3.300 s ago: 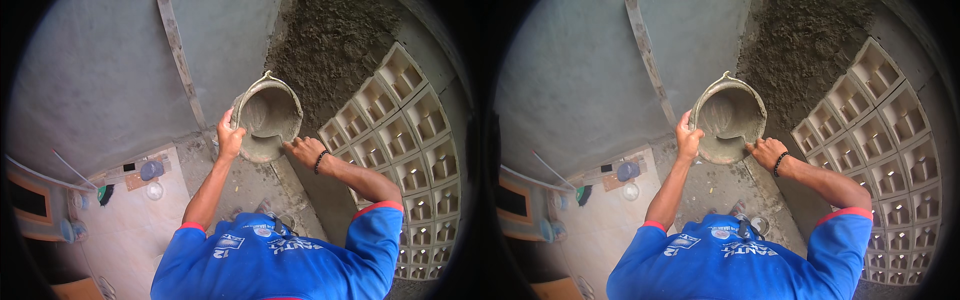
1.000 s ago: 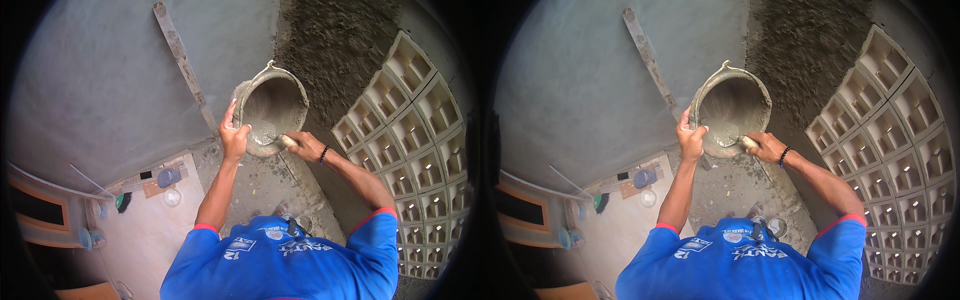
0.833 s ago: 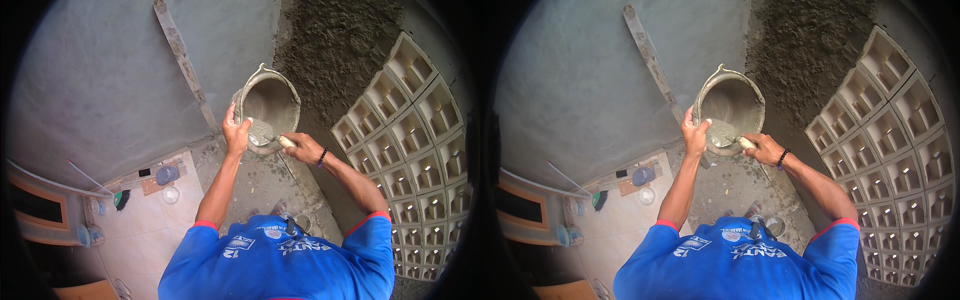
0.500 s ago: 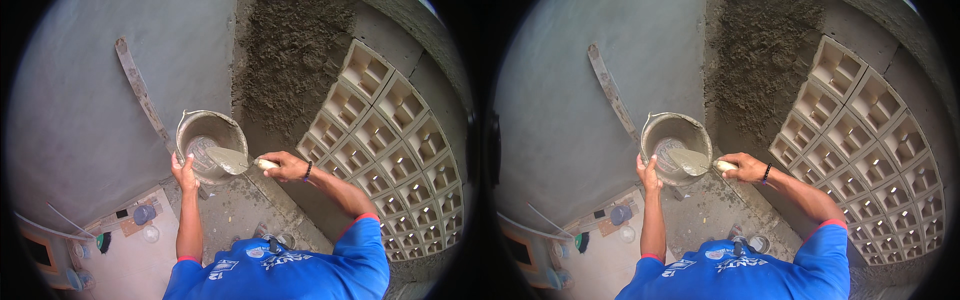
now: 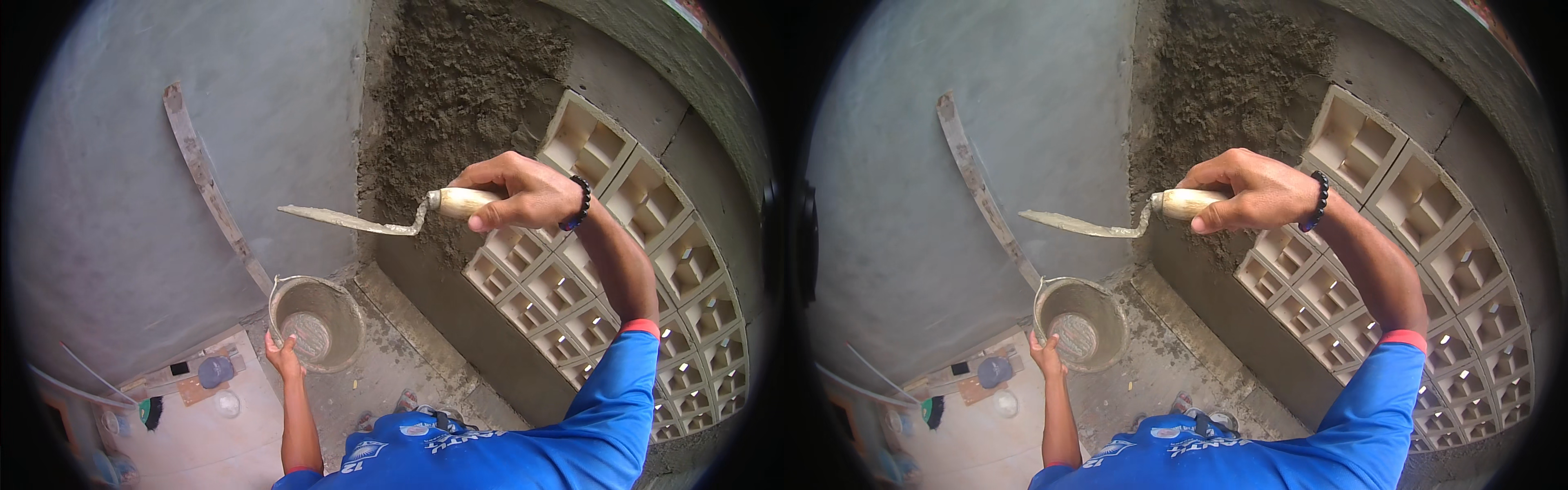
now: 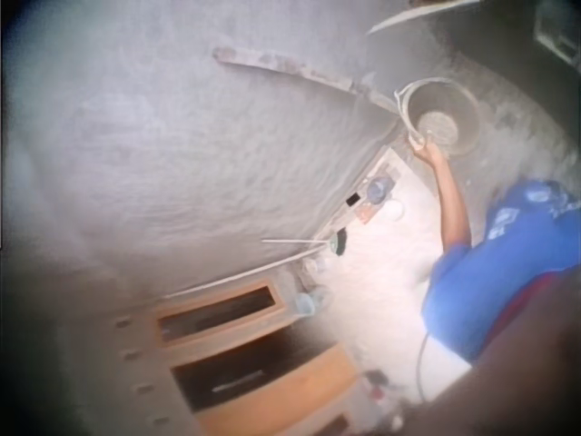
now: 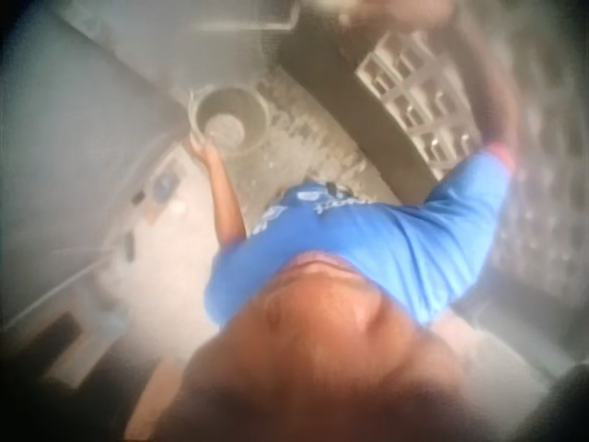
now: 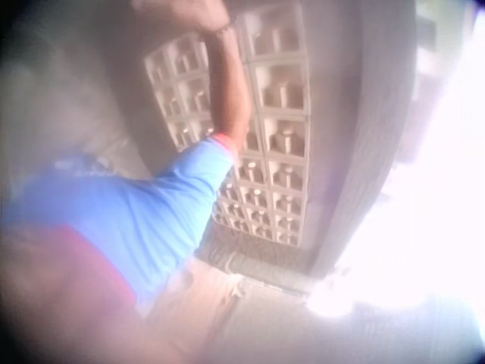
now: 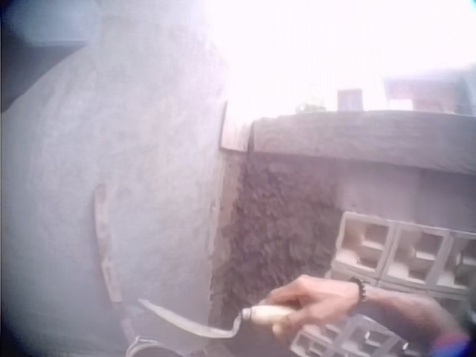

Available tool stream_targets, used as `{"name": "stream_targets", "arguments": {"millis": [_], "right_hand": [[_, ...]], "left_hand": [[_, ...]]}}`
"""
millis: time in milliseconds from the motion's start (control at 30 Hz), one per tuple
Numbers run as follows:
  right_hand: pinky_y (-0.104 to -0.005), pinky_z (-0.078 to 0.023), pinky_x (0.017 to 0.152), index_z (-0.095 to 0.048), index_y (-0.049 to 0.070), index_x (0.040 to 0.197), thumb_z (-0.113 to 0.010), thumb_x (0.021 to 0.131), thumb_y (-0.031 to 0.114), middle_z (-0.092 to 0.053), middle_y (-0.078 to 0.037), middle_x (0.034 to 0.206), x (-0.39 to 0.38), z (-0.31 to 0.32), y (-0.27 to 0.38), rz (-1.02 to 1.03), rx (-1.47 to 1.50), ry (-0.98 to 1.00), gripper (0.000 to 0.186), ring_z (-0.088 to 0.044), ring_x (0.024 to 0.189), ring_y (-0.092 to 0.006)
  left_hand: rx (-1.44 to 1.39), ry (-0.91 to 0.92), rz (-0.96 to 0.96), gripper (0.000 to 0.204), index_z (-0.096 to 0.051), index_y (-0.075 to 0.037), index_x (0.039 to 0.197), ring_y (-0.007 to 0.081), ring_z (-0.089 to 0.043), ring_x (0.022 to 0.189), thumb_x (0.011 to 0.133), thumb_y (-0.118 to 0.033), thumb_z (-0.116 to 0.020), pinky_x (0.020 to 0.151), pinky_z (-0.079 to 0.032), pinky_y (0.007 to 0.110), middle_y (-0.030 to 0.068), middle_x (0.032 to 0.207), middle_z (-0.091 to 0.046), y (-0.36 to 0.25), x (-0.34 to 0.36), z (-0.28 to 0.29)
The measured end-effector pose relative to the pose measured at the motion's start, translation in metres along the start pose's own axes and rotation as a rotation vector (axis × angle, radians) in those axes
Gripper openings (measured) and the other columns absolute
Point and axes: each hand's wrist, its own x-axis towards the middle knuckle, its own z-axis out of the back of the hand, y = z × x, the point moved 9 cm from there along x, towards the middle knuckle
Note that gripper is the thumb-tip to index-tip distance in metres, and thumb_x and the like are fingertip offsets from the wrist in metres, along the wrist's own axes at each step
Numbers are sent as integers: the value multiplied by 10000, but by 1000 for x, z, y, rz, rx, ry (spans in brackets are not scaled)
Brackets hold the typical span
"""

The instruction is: The person scoops wet cement from a bucket with a trowel and applies it to a wall made of hollow blocks. They repeatedly transfer material from a larger bucket to a smaller one and spread the cement across the wall surface. The person then uses a long wooden straightedge to level the applied cement.

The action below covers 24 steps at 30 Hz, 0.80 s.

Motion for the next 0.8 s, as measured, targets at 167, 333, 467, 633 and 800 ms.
{"name": "stream_targets", "arguments": {"millis": [167, 333, 467, 633, 800], "right_hand": [[-233, -518, 505, -539, -9, 1332, -718, 880, 252, -663, -62, 838, 26, 45, -92, -173, 442, 87, 553, -635, 658, -107], [-309, -470, 492, -630, 13, 1185, -603, 893, 207, -613, -52, 711, -10, 228, -213, -498, -313, -596, 352, -595, 557, -130], [-268, -453, 477, -571, 30, 1287, -604, 922, 291, -572, -14, 698, -45, 243, -221, -354, -208, -722, 450, -548, 552, -91], [-224, -450, 501, -521, 47, 1341, -659, 922, 342, -557, 11, 755, -77, 112, -285, -358, 163, -508, 531, -534, 581, -70], [-241, -429, 509, -535, 12, 1310, -705, 894, 177, -579, -4, 781, -130, -105, -357, -591, 538, -291, 479, -519, 591, -68]], "left_hand": [[-10, -116, 99, 651, -433, 40, 1357, 240, -583, 1099, 734, 171, -570, 953, -457, 338, 135, 1259, -570, 47, -24, -13], [49, -189, 144, 616, -457, 35, 1315, 243, -597, 1061, 722, 179, -536, 929, -470, 345, 125, 1196, -598, 90, -43, -26], [139, -255, 254, 640, -424, 36, 1347, 258, -599, 1041, 726, 165, -514, 908, -479, 349, 149, 1198, -587, 121, -56, -19], [181, -283, 510, 883, -187, 0, 1500, 304, -513, 1188, 704, 137, -543, 989, -422, 401, 201, 1378, -452, 197, -71, -32], [242, -212, 597, 974, -136, -21, 1527, 325, -437, 1273, 675, 160, -573, 1104, -297, 456, 215, 1415, -418, 234, -98, -82]]}}
